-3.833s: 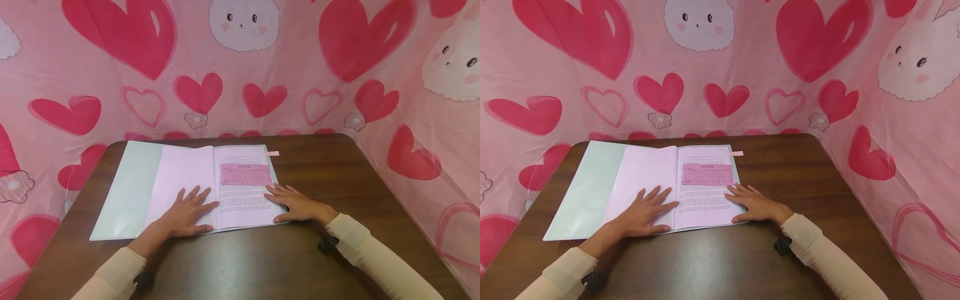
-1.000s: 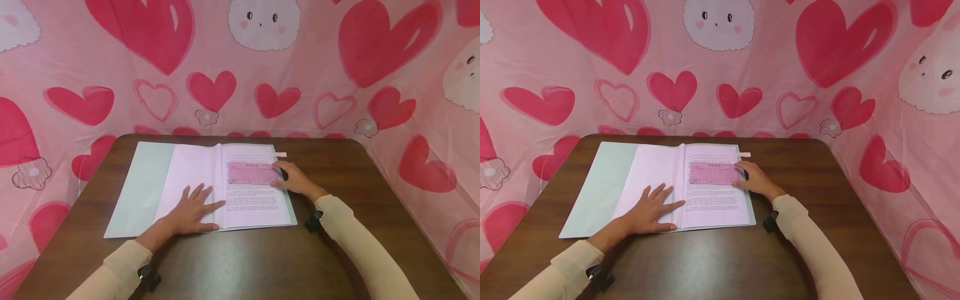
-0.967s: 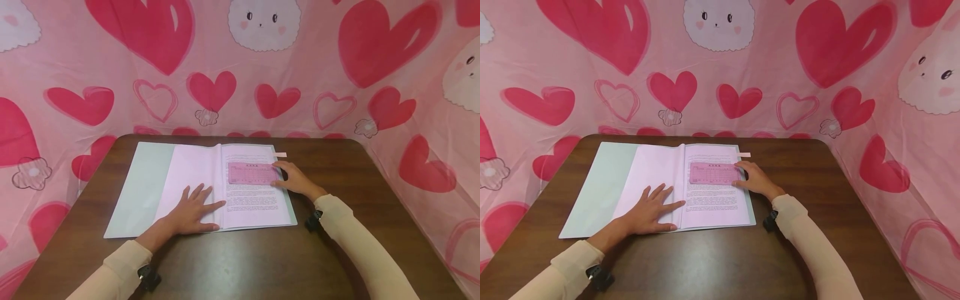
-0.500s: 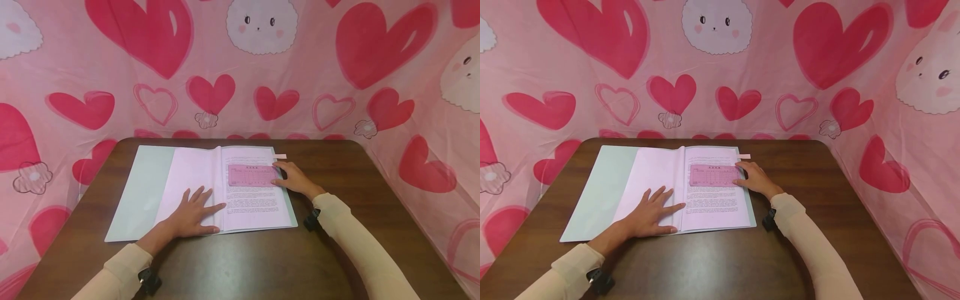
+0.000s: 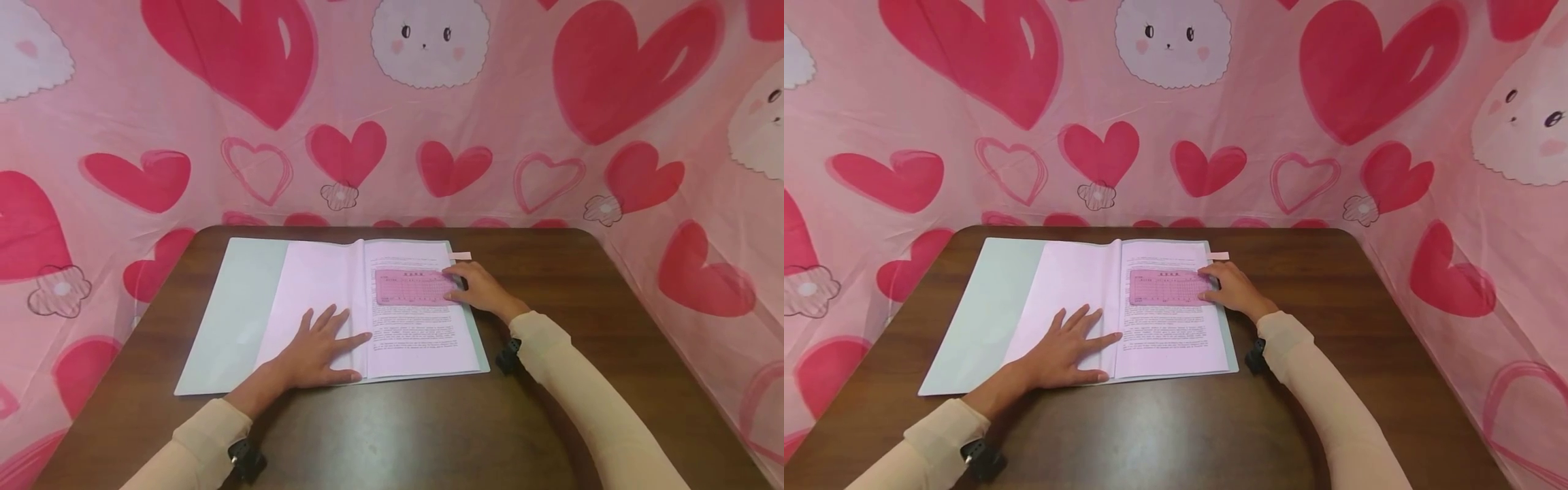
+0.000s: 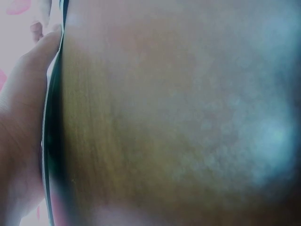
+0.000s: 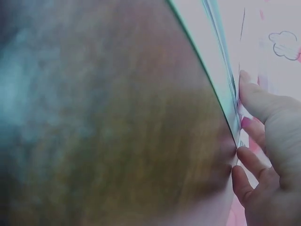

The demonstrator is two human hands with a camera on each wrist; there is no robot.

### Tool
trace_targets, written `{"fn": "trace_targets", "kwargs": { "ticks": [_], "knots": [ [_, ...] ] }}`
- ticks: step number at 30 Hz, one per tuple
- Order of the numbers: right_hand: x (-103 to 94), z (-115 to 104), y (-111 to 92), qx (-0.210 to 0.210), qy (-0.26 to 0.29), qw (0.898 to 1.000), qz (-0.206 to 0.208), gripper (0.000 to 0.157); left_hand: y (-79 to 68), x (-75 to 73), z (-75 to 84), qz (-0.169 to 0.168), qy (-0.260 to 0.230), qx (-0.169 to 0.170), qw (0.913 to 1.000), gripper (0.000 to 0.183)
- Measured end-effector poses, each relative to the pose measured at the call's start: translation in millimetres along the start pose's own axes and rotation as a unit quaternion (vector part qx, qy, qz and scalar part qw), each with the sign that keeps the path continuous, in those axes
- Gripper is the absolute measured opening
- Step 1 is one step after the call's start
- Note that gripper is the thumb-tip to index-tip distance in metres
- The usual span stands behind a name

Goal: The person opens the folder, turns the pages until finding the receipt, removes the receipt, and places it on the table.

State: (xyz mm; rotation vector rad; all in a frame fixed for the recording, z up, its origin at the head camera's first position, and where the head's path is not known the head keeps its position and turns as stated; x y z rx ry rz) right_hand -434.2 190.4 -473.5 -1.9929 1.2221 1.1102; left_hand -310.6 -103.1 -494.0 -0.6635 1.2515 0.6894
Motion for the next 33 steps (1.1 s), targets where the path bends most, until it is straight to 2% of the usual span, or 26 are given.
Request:
{"fn": "trace_targets", "kwargs": {
  "ticks": [6, 13, 20, 25, 30, 33],
  "knots": [
    [-0.7, -0.8, 0.8, 0.003, 0.005, 1.0, -0.003, 0.064, -0.2, -1.6, 1.9, 0.003, -0.003, 0.0, 1.0, 0.079],
    [3.1, -0.9, -1.0, 0.005, 0.055, 0.998, -0.011, 0.052, -1.6, -2.9, 4.2, 0.012, 0.002, 0.006, 0.9999, 0.078],
    [3.2, -3.0, -3.6, 0.001, 0.063, 0.998, 0.002, 0.043, -1.5, -2.2, 4.4, 0.01, 0.001, 0.005, 0.9999, 0.078],
    [0.6, 0.2, -5.0, 0.004, 0.087, 0.996, 0.031, 0.04, -1.8, -1.0, 5.1, 0.006, -0.003, 0.005, 1.0, 0.078],
    [-4.7, 3.2, -4.9, 0.001, 0.136, 0.987, 0.084, 0.036, -2.3, -3.0, 5.0, 0.006, -0.003, 0.002, 1.0, 0.078],
    [-5.5, 4.9, -4.7, 0.005, 0.159, 0.982, 0.097, 0.029, -2.2, -4.2, 5.0, 0.006, -0.004, 0.001, 1.0, 0.078]
  ]
}}
Point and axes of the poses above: each hand's wrist, its own y-axis towards the middle knuckle, its own x-axis out of the palm, z = x × y, the point moved 9 cm from there along y, towards the middle knuckle, and after that the axes turned 4 degrees about -z, right-handed, at the moved point
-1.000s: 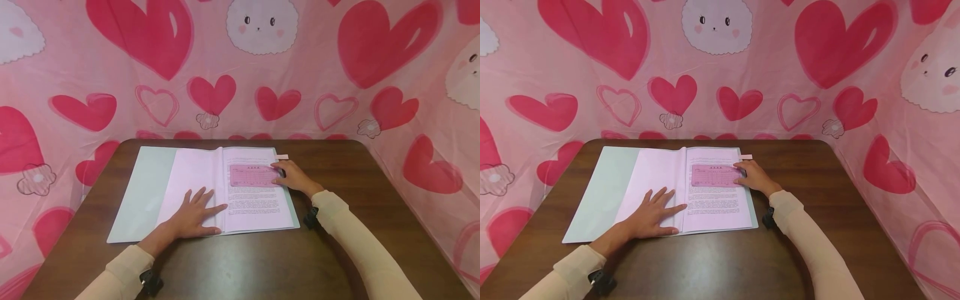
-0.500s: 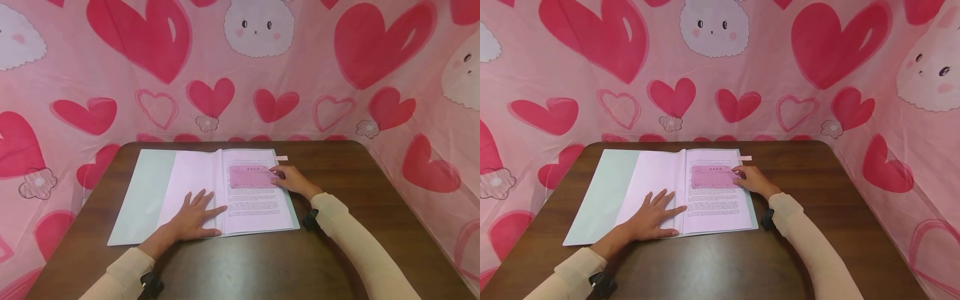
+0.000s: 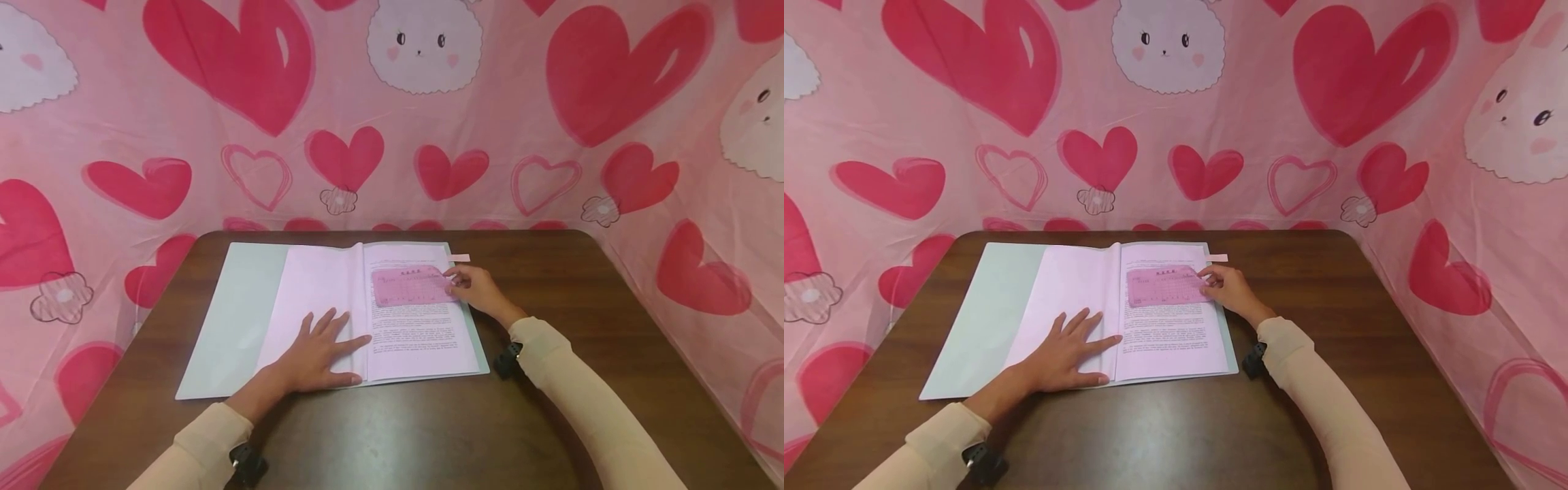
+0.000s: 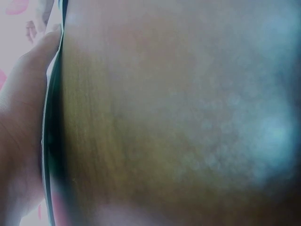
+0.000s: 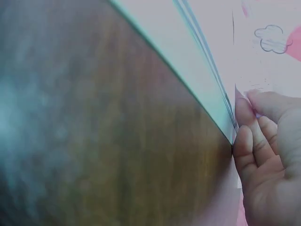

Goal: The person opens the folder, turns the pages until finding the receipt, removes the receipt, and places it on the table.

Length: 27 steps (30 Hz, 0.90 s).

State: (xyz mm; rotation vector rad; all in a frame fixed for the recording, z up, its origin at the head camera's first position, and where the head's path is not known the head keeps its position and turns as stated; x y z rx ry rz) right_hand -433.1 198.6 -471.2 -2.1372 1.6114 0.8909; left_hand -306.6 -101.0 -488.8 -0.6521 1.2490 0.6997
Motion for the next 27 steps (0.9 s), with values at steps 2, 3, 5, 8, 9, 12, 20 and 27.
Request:
{"fn": "trace_targets", "kwargs": {
  "ticks": [2, 3, 5, 8, 9, 12, 20, 27],
  "knots": [
    [0.8, 1.0, -0.1, 0.006, 0.016, 1.0, -0.002, 0.027, 0.4, -0.3, 0.0, -0.001, 0.0, 0.0, 1.0, 0.079],
    [1.3, 1.3, -0.3, 0.009, 0.026, 1.0, -0.005, 0.026, 0.5, -0.4, 0.0, -0.001, 0.0, 0.0, 1.0, 0.079],
    [2.9, 1.1, -1.1, 0.01, 0.051, 0.999, -0.015, 0.028, 0.8, -0.2, -0.3, -0.002, 0.0, -0.001, 1.0, 0.079],
    [4.9, 1.1, -1.5, 0.007, 0.089, 0.996, -0.027, 0.032, 1.1, 0.5, -0.9, -0.005, 0.0, -0.003, 1.0, 0.079],
    [5.6, 1.5, -1.5, 0.007, 0.102, 0.994, -0.031, 0.033, 1.2, 0.8, -1.1, -0.006, 0.0, -0.003, 1.0, 0.079],
    [7.5, 3.5, -0.4, 0.008, 0.136, 0.99, -0.035, 0.032, 1.3, 1.2, -1.4, -0.005, 0.0, -0.003, 1.0, 0.079],
    [5.0, 5.3, -2.7, 0.009, 0.143, 0.989, -0.032, 0.026, 1.2, 0.8, -0.7, -0.004, 0.002, -0.003, 1.0, 0.078],
    [3.1, 5.7, -4.5, 0.021, 0.104, 0.994, -0.029, 0.033, 1.1, 0.7, -0.8, -0.002, 0.004, -0.001, 1.0, 0.078]
  ]
}}
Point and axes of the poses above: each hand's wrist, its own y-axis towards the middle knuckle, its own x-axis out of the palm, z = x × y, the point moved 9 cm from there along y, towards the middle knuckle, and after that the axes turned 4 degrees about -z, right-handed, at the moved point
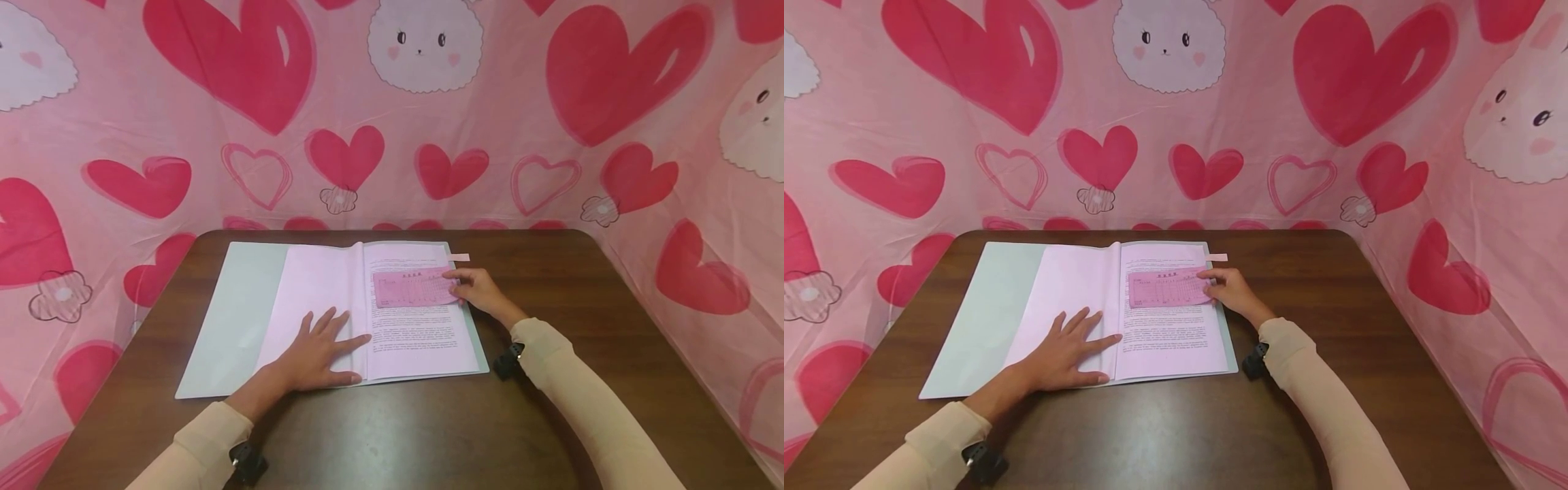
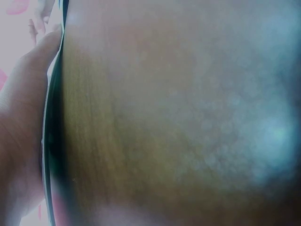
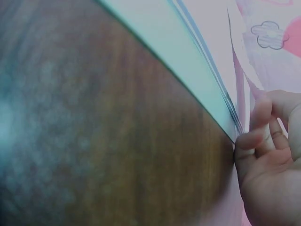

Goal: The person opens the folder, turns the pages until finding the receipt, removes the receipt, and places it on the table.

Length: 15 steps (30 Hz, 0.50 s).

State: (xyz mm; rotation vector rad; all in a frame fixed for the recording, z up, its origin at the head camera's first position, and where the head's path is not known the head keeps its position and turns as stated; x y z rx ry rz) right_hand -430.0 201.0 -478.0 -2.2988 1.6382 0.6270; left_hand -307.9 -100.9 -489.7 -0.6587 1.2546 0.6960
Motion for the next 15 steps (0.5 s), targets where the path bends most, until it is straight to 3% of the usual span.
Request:
{"fn": "trace_targets", "kwargs": {
  "ticks": [7, 15],
  "knots": [
    [-3.5, -0.4, -0.1, -0.002, -0.025, 1.0, 0.014, 0.034, 0.0, 0.5, -0.5, -0.001, -0.005, -0.002, 1.0, 0.079],
    [-4.6, 2.2, -2.6, 0.024, -0.025, 0.999, 0.008, 0.037, 0.1, 1.3, -0.5, 0.003, -0.005, -0.002, 1.0, 0.079]
  ]
}}
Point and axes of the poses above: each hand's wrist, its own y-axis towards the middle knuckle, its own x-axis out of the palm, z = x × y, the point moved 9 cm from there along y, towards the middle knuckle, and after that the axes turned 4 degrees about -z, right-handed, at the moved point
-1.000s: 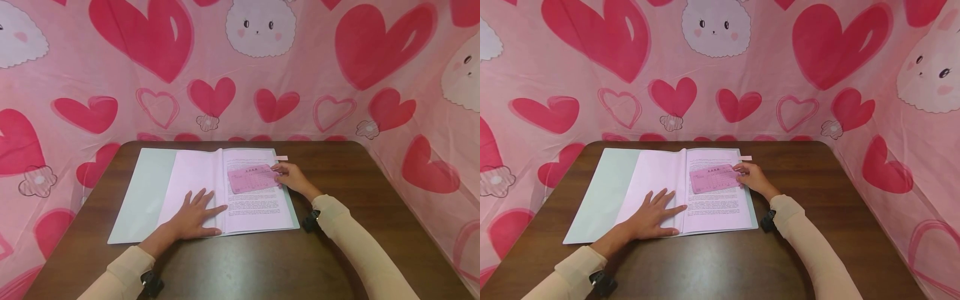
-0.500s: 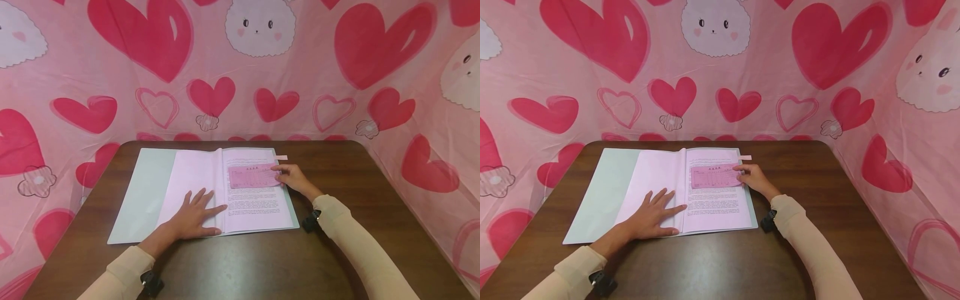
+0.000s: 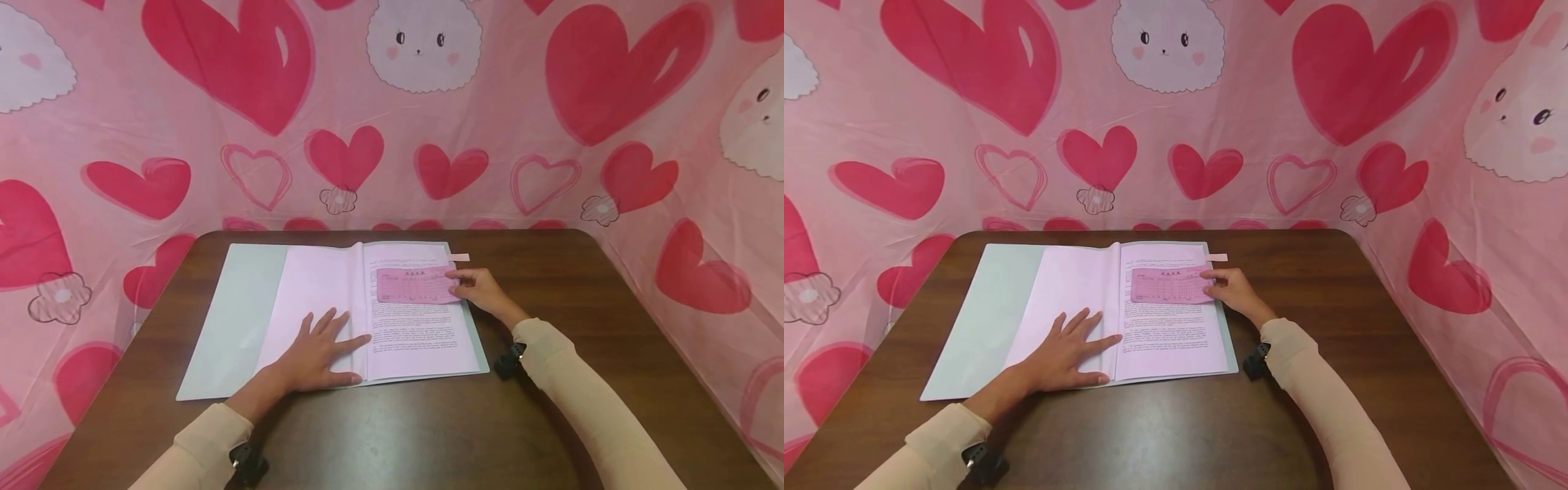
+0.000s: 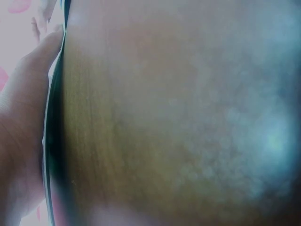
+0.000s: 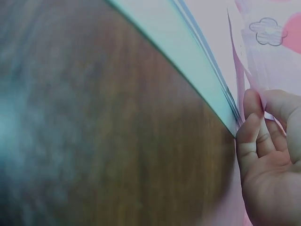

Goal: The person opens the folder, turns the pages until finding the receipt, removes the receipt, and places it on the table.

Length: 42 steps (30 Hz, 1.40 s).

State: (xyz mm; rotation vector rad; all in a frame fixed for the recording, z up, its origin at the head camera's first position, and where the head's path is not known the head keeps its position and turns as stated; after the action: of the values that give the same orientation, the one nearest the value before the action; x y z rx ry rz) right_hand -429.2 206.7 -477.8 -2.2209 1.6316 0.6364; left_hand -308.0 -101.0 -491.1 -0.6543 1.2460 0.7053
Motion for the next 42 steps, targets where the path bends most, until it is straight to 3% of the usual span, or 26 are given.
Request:
{"fn": "trace_targets", "kwargs": {
  "ticks": [16, 42],
  "knots": [
    [-10.9, 12, -2, 0.015, -0.009, 1.0, -0.004, 0.037, 0.3, 0.6, 0.4, -0.002, 0.003, 0.0, 1.0, 0.078],
    [-38.8, 25, -18, 0.0, -0.013, 1.0, -0.002, 0.039, 0.5, 0.8, -0.4, -0.001, 0.0, 0.007, 1.0, 0.079]
  ]
}}
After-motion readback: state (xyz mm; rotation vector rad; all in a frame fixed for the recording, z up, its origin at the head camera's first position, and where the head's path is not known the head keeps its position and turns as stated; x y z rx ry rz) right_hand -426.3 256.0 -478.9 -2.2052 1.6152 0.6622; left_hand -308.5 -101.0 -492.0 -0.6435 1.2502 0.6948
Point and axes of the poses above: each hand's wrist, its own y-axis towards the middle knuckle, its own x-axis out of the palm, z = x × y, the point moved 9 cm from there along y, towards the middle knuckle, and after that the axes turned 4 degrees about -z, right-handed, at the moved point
